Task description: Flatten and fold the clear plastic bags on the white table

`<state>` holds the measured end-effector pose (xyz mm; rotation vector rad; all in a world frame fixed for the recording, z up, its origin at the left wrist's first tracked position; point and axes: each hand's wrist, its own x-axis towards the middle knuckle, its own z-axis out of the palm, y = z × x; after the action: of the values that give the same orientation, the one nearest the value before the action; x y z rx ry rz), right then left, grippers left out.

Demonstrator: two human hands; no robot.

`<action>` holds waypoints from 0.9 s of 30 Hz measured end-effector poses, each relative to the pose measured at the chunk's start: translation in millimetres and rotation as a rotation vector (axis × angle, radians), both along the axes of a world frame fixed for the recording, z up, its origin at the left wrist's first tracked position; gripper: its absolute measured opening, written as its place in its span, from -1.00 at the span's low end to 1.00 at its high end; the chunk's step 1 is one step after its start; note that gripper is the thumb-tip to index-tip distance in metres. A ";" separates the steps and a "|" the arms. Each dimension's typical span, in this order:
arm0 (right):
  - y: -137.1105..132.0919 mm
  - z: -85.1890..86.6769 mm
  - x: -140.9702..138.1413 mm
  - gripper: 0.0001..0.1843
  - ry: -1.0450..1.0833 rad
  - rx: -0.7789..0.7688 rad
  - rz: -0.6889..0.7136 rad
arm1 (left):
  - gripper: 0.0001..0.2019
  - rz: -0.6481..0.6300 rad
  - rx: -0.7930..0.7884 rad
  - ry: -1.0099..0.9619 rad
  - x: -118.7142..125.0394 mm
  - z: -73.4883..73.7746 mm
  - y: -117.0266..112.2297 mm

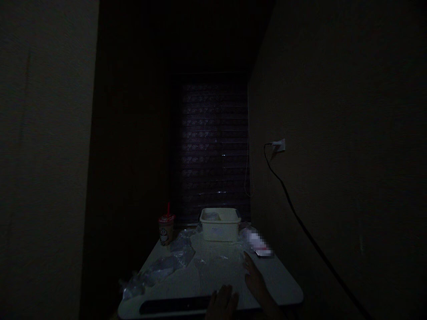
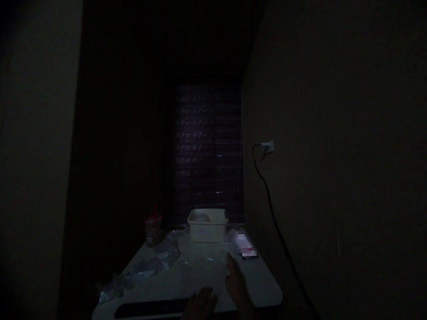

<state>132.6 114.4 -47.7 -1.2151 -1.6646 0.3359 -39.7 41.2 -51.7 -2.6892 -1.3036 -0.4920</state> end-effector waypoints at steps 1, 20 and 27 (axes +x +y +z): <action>-1.2 0.7 -0.7 -0.20 0.004 -0.007 0.012 | -0.52 0.012 -0.027 0.027 1.9 0.6 0.0; -22.4 17.7 -12.8 -0.15 -0.071 -0.098 0.215 | -0.51 0.067 -0.182 0.004 9.9 21.3 -18.6; -28.2 20.9 -13.2 -0.14 -0.094 -0.123 0.224 | -0.52 0.048 -0.219 -0.025 11.8 33.2 -29.6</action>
<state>119.3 86.1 -26.8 -1.1506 -1.8907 0.5330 -27.9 11.6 -18.5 -2.8245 -1.5072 -0.3999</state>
